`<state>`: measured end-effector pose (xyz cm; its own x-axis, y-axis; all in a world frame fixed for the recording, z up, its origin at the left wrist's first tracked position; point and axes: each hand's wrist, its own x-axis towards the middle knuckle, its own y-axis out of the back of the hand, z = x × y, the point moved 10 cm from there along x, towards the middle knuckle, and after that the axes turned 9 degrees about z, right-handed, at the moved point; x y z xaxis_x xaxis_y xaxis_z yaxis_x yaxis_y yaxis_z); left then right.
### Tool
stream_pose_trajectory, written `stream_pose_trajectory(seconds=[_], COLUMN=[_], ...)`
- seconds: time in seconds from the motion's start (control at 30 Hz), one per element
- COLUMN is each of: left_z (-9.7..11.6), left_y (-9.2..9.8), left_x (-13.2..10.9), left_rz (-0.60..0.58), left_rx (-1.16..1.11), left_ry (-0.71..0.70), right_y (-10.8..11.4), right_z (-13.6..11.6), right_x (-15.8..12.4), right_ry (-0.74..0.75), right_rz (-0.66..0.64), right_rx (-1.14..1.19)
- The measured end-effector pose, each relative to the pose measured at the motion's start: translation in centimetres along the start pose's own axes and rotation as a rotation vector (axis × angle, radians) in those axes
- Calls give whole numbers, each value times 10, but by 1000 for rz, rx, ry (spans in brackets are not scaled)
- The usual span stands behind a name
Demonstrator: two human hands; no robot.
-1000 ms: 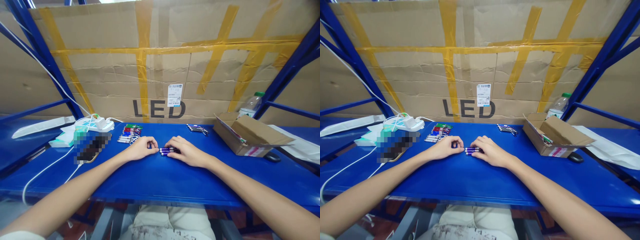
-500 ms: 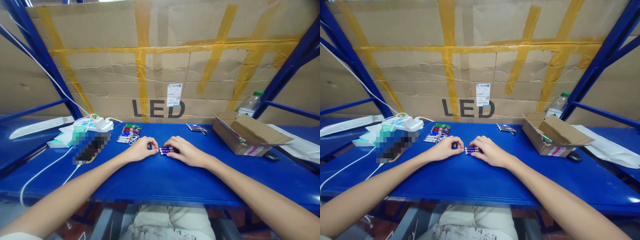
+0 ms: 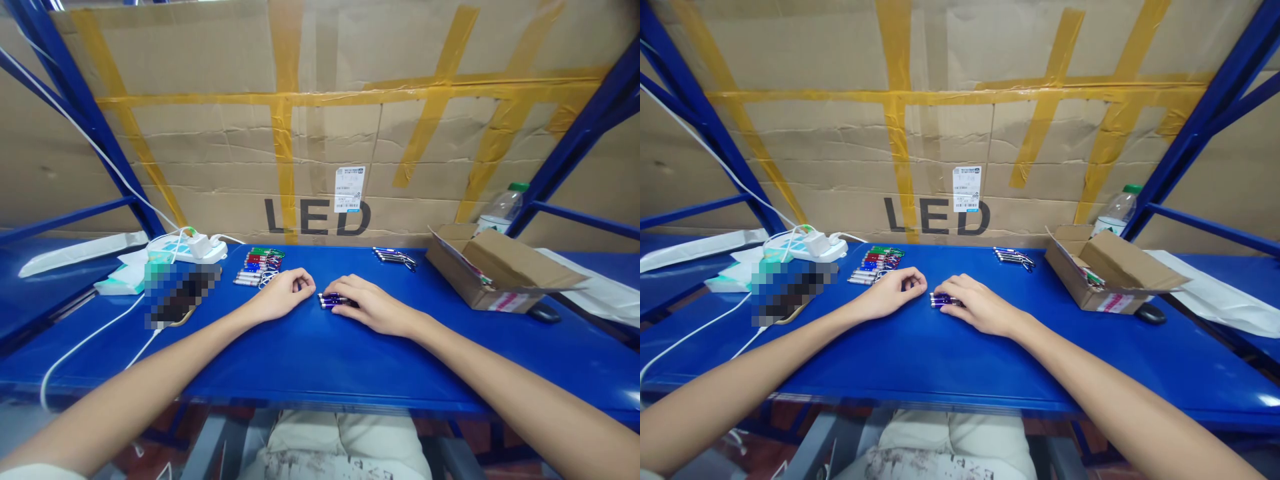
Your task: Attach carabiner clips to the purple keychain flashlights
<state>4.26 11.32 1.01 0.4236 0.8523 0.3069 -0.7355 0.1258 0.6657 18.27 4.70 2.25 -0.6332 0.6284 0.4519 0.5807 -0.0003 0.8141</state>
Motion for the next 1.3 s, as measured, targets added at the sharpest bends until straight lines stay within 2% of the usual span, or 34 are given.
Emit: stream_pose_trajectory(seconds=[0.23,0.67,0.87,1.13,1.3], left_z=[-2,-1,-2,-2,-3], left_y=[1,4,3,3,4], left_x=[1,0,0,0,0], left_rz=[11,6,-1,-7,-3], left_rx=[-7,18,38,55,59], left_ry=[16,42,30,23,26], right_y=[1,10,20,39,49], right_z=[-1,21,36,76,89], right_x=[1,-2,-4,-14,-19], right_ry=[35,-28,-81,-202,-231], right_rz=[19,10,1,-36,-49], right_rx=[-15,-43,-146,-395,-508])
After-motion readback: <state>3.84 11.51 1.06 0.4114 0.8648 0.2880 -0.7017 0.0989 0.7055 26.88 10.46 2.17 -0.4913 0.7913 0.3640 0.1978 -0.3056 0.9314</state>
